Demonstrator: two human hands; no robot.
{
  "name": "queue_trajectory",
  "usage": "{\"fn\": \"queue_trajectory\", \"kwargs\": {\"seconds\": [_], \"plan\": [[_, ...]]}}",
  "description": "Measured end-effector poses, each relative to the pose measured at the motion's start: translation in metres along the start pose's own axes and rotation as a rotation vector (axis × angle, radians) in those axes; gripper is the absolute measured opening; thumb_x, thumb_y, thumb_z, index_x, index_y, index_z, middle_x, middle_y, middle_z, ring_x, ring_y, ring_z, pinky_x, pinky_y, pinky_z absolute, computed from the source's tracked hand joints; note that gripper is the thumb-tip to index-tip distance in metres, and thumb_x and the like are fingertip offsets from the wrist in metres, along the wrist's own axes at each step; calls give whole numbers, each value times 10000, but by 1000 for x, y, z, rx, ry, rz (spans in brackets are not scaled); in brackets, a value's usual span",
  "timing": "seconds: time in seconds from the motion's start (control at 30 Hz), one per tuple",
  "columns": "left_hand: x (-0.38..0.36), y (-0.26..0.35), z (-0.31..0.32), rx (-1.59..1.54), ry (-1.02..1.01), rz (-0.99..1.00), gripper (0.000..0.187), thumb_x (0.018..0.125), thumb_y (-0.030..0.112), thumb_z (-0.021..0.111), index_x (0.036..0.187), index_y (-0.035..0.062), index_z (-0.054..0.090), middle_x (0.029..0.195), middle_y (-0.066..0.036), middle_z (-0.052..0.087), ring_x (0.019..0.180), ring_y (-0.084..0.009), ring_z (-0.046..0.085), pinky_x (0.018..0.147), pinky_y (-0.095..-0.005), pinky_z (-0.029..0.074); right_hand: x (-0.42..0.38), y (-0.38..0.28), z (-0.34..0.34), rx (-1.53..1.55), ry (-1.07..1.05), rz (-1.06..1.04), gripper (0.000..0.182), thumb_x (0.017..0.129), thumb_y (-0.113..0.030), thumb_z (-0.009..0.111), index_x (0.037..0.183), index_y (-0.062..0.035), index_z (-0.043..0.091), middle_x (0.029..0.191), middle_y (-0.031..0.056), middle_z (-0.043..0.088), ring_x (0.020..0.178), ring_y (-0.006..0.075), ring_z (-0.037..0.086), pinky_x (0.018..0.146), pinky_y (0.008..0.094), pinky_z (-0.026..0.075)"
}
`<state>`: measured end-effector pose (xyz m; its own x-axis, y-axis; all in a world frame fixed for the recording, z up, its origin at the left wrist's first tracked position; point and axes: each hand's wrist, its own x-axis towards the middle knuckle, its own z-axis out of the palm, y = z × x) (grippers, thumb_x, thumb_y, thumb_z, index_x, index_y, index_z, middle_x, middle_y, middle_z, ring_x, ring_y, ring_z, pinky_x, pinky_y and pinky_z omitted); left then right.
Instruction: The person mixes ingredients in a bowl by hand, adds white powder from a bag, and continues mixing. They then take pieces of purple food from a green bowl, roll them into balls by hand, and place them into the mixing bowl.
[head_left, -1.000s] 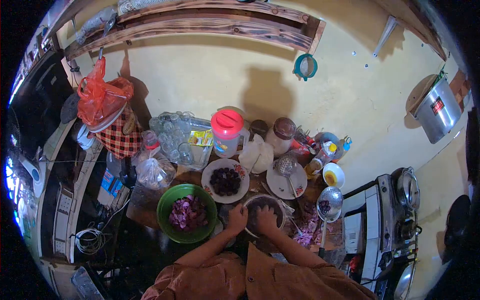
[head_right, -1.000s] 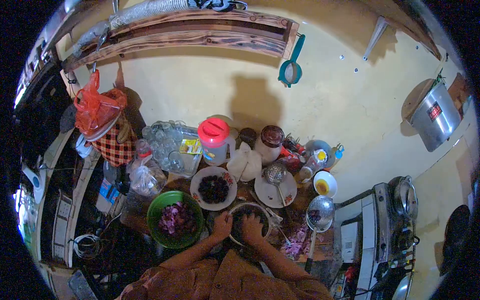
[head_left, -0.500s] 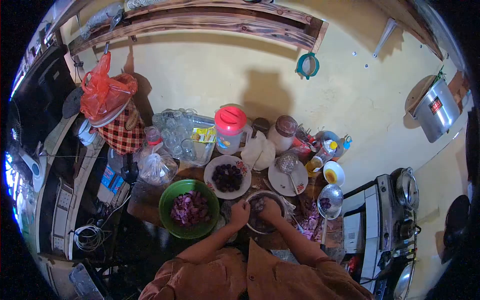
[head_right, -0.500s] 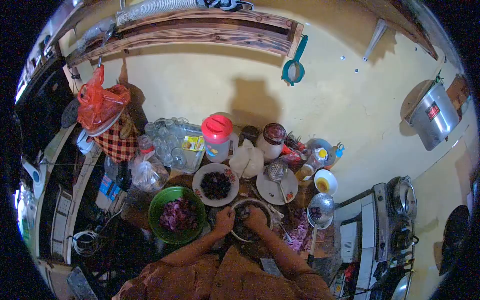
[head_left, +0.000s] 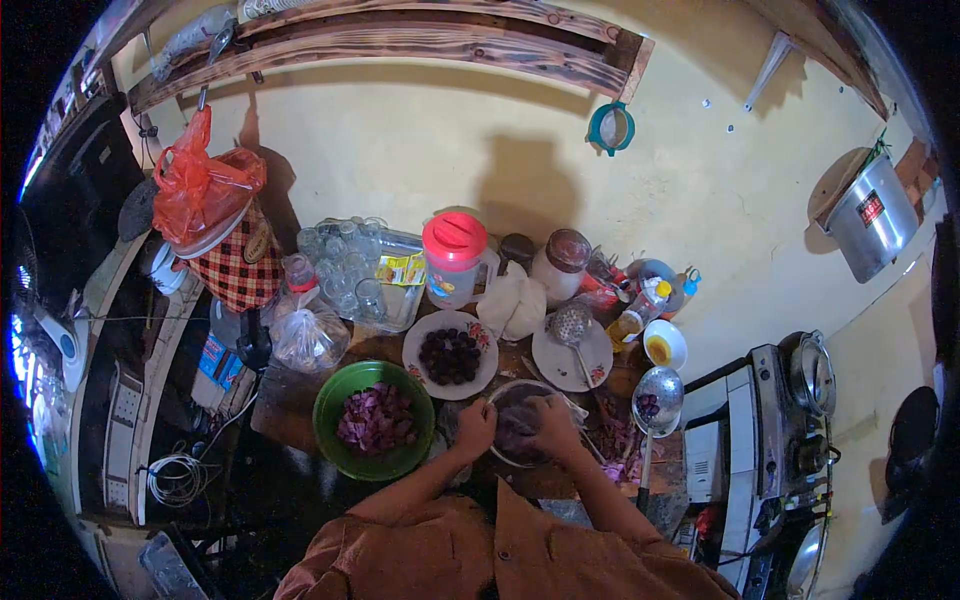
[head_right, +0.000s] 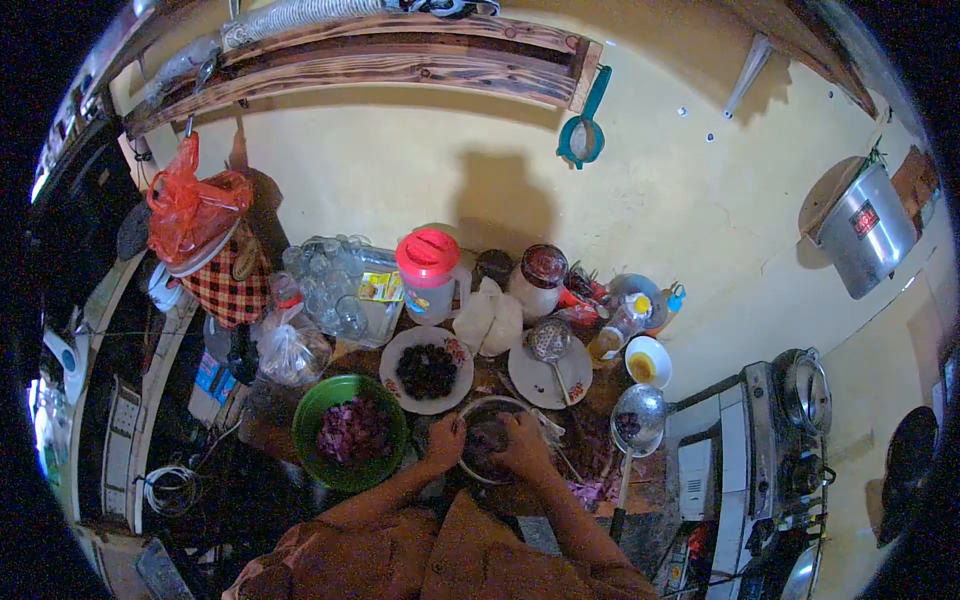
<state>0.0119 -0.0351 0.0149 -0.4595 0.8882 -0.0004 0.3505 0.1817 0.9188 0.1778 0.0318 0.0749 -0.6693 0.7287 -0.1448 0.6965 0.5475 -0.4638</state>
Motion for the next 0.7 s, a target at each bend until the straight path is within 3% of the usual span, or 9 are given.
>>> {"fn": "queue_trajectory", "kwargs": {"seconds": [0.07, 0.17, 0.27, 0.33, 0.37, 0.43, 0.53, 0.63, 0.7], "plan": [[-2, 2, 0, 4, 3, -11, 249, 855, 179, 483, 743, -41, 449, 657, -242, 463, 637, -431, 478, 566, -448, 364, 11, 9, 25, -26, -28, 9, 879, 573, -357, 771, 1287, -43, 366, 1241, 255, 431, 1168, 403, 396, 919, 438, 371], [0, 7, -4, 26, -8, -51, 240, 850, 175, 490, 743, -36, 451, 664, -245, 467, 650, -438, 483, 567, -452, 368, 18, 14, 57, 32, -233, 121, 897, 568, -376, 772, 1249, 27, 350, 1107, 263, 508, 1087, 407, 462, 895, 452, 386], [1, 3, 1, 38, 14, -27, 232, 841, 176, 502, 744, -30, 460, 672, -250, 473, 663, -446, 488, 570, -457, 374, 19, 8, 63, 159, -99, 61, 750, 636, -345, 720, 1183, 47, 388, 994, 267, 548, 987, 416, 527, 844, 461, 425], [0, 0, 4, 33, 59, 24, 227, 836, 177, 509, 745, -27, 466, 673, -252, 474, 666, -449, 490, 570, -458, 377, 24, -11, 45, -100, -230, 48, 569, 715, -305, 646, 1117, 34, 430, 936, 268, 574, 903, 411, 574, 775, 465, 466], [0, -2, 4, 39, 57, 18, 220, 833, 173, 512, 748, -26, 472, 675, -254, 477, 672, -452, 491, 570, -460, 377, 26, -4, 56, -97, -231, 50, 569, 715, -305, 646, 1117, 34, 430, 936, 268, 574, 903, 411, 574, 775, 465, 466], [2, -6, 7, 44, 49, 14, 213, 829, 170, 516, 751, -24, 479, 676, -255, 480, 678, -455, 493, 570, -462, 378, 32, 11, 79, -144, -83, 173, 416, 748, -258, 609, 1020, 28, 476, 883, 243, 596, 834, 393, 600, 710, 455, 492], [6, -15, 11, -20, 102, 71, 210, 825, 166, 522, 753, -27, 482, 668, -256, 486, 682, -456, 496, 570, -464, 379, 44, 12, 82, -134, -83, 307, 378, 754, -256, 608, 979, 29, 503, 823, 227, 609, 788, 384, 612, 689, 448, 500], [13, -12, 7, -25, 34, -71, 214, 821, 165, 531, 749, -32, 495, 646, -244, 496, 660, -441, 516, 545, -439, 391, 48, 0, 62, -123, -60, 237, 374, 745, -248, 617, 960, 39, 510, 783, 234, 607, 766, 385, 614, 661, 435, 507], [12, -9, 5, -6, 74, 0, 222, 823, 167, 530, 743, -36, 491, 643, -241, 495, 649, -436, 517, 535, -430, 389, 54, 15, 73, -129, -84, 217, 392, 739, -249, 625, 967, 47, 507, 794, 245, 603, 791, 396, 608, 677, 446, 500]]}}
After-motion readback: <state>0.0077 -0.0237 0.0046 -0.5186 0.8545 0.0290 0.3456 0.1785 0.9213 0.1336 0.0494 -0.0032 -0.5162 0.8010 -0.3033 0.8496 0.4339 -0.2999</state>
